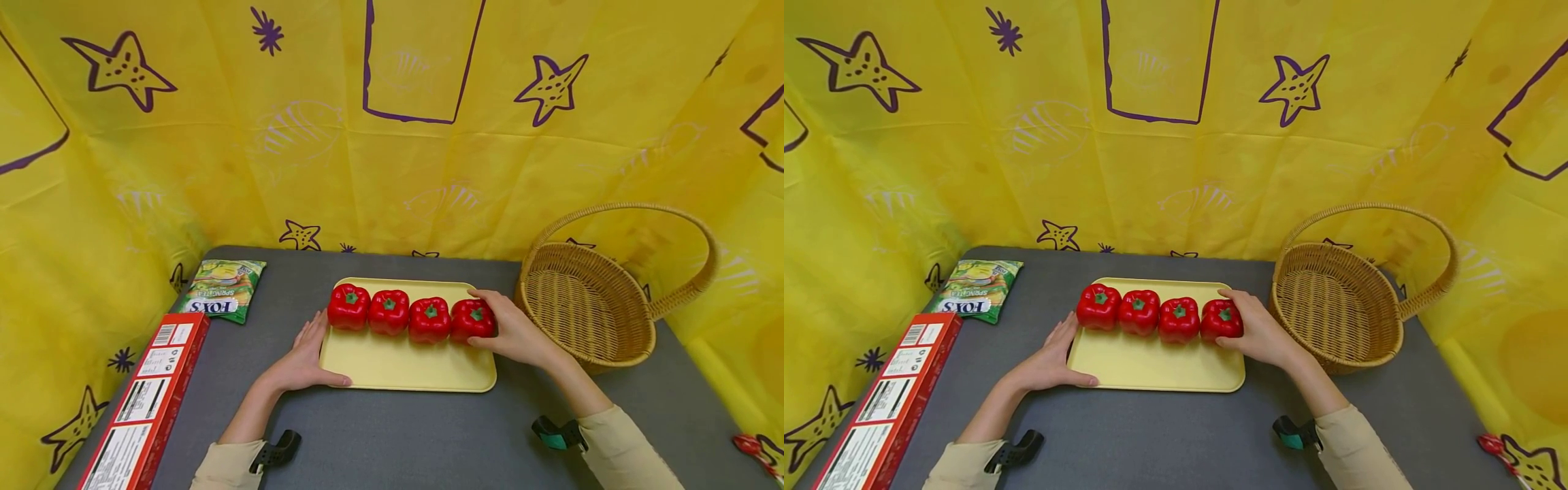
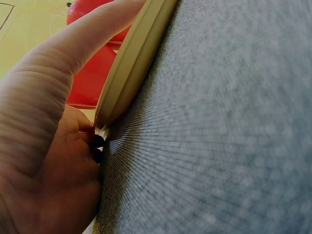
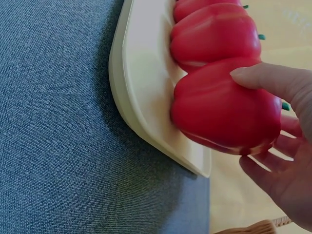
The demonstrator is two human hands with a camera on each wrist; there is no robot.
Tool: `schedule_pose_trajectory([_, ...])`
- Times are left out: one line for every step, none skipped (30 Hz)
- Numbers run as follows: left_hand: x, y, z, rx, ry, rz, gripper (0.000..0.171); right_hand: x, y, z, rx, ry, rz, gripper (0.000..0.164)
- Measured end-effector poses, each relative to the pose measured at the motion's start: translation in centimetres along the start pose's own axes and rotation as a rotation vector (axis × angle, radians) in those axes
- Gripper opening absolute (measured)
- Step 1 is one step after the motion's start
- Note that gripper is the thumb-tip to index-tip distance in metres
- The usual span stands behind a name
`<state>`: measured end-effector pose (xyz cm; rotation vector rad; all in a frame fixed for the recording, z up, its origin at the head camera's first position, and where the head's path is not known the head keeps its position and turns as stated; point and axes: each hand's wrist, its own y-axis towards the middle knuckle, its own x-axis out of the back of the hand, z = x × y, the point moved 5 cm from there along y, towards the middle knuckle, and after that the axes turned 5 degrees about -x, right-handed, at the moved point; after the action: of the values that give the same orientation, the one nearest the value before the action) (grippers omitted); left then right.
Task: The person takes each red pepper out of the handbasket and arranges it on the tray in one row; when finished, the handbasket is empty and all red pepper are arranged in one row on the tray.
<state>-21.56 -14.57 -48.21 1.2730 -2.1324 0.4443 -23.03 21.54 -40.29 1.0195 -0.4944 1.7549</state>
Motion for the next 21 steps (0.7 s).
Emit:
schedule_pose_trajectory([0.01,-0.01,0.03,0.002,0.0,0.001,0.134,-0.02,0.02,-0.05,0.001,0.001,-0.001,0.083])
schedule_pose_trajectory([0.04,-0.02,0.07,0.001,-0.001,0.001,0.134,-0.05,0.04,-0.06,0.002,0.003,0.0,0.082])
schedule_pose_trajectory([0.05,-0.03,0.09,0.001,-0.003,0.001,0.134,-0.07,0.06,-0.06,0.004,0.004,0.0,0.081])
schedule_pose_trajectory([0.06,-0.04,0.11,0.002,-0.001,0.001,0.134,-0.09,0.08,-0.09,0.006,0.006,-0.001,0.08])
schedule_pose_trajectory([0.07,-0.04,0.13,0.002,0.002,0.0,0.135,-0.12,0.1,-0.08,0.011,0.008,-0.001,0.08])
schedule_pose_trajectory([0.08,-0.04,0.12,0.001,0.003,-0.002,0.135,-0.14,0.11,-0.08,0.016,0.01,-0.002,0.079])
schedule_pose_trajectory([0.09,-0.05,0.09,0.0,0.003,-0.005,0.135,-0.17,0.12,-0.1,0.021,0.011,-0.003,0.079])
schedule_pose_trajectory([0.1,-0.07,0.08,-0.004,0.001,-0.008,0.135,-0.2,0.12,-0.07,0.031,0.011,-0.003,0.079])
schedule_pose_trajectory([0.1,-0.07,0.09,-0.002,0.002,-0.009,0.135,-0.23,0.12,-0.08,0.037,0.012,-0.003,0.079])
schedule_pose_trajectory([0.1,-0.06,0.1,-0.001,0.002,-0.011,0.135,-0.26,0.11,-0.07,0.043,0.014,-0.003,0.079])
schedule_pose_trajectory([0.1,-0.06,0.12,-0.001,0.001,-0.012,0.135,-0.31,0.1,-0.07,0.049,0.017,-0.002,0.08])
schedule_pose_trajectory([0.1,-0.06,0.11,0.0,-0.003,-0.014,0.135,-0.33,0.08,-0.08,0.051,0.018,-0.001,0.081])
schedule_pose_trajectory([0.1,-0.06,0.13,0.0,-0.003,-0.014,0.135,-0.37,0.05,-0.08,0.053,0.02,0.001,0.082])
schedule_pose_trajectory([0.09,-0.06,0.17,-0.001,-0.004,-0.014,0.135,-0.4,0.01,-0.08,0.053,0.021,0.003,0.082])
schedule_pose_trajectory([0.09,-0.05,0.14,0.0,-0.005,-0.014,0.135,-0.41,-0.01,-0.09,0.049,0.027,0.004,0.084])
schedule_pose_trajectory([0.08,-0.05,0.12,-0.003,-0.006,-0.014,0.134,-0.43,-0.05,-0.09,0.048,0.029,0.006,0.085])
schedule_pose_trajectory([0.08,-0.05,0.09,-0.004,-0.007,-0.014,0.134,-0.46,-0.08,-0.11,0.045,0.031,0.007,0.086])
schedule_pose_trajectory([0.09,-0.07,0.07,-0.005,-0.008,-0.016,0.134,-0.48,-0.11,-0.13,0.042,0.03,0.007,0.086])
schedule_pose_trajectory([0.07,-0.07,0.08,-0.007,-0.005,-0.016,0.134,-0.51,-0.15,-0.15,0.04,0.033,0.005,0.087])
schedule_pose_trajectory([0.05,-0.07,0.08,-0.009,-0.007,-0.016,0.134,-0.53,-0.2,-0.17,0.038,0.034,0.003,0.087])
schedule_pose_trajectory([0.04,-0.09,0.05,-0.009,-0.007,-0.016,0.134,-0.56,-0.25,-0.2,0.037,0.038,-0.001,0.088])
